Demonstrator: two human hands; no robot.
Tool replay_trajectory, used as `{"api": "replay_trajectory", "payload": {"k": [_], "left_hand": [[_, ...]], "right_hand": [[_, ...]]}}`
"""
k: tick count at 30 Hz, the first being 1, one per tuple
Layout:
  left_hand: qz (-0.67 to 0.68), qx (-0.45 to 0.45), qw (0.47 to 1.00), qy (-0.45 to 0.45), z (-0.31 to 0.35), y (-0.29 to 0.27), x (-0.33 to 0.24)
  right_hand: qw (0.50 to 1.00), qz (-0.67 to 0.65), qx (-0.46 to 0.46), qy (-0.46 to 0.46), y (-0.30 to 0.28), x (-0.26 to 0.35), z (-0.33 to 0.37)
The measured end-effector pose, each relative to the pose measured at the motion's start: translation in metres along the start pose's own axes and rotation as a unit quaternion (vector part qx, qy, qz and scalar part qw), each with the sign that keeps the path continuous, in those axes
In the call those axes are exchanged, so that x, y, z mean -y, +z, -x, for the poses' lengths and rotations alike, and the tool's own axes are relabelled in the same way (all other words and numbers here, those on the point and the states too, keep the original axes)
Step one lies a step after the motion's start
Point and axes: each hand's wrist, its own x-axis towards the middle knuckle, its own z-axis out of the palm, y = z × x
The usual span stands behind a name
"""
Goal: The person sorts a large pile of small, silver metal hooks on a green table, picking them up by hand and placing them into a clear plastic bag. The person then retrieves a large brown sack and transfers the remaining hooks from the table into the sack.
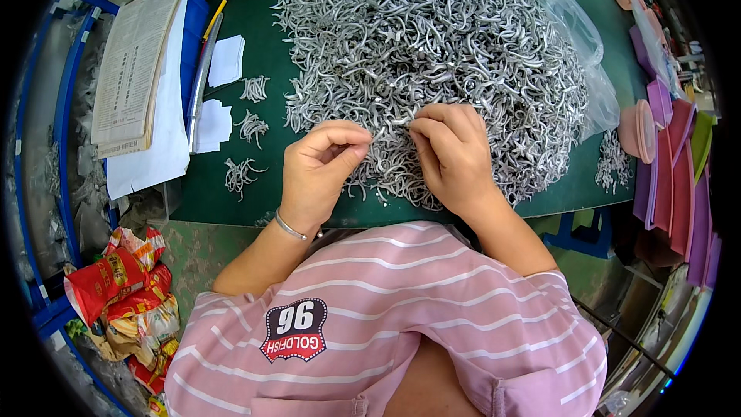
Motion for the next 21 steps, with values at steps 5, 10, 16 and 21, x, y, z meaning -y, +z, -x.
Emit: {"api": "replay_trajectory", "payload": {"k": [5, 10, 16, 21], "left_hand": [[-0.024, -0.011, 0.999, 0.034, -0.001, 0.010, -0.002], [-0.051, 0.003, 0.997, 0.062, 0.001, 0.014, -0.002], [-0.057, 0.010, 0.996, 0.068, 0.003, 0.015, -0.004], [-0.030, 0.005, 0.999, 0.041, 0.003, 0.012, -0.002]], "right_hand": [[0.997, -0.063, 0.039, 0.024, -0.004, 0.010, 0.005], [0.980, -0.170, 0.038, 0.096, -0.003, 0.022, 0.004], [0.979, -0.188, 0.024, 0.079, -0.001, 0.019, 0.007], [0.979, -0.187, 0.020, 0.073, -0.002, 0.019, 0.008]]}}
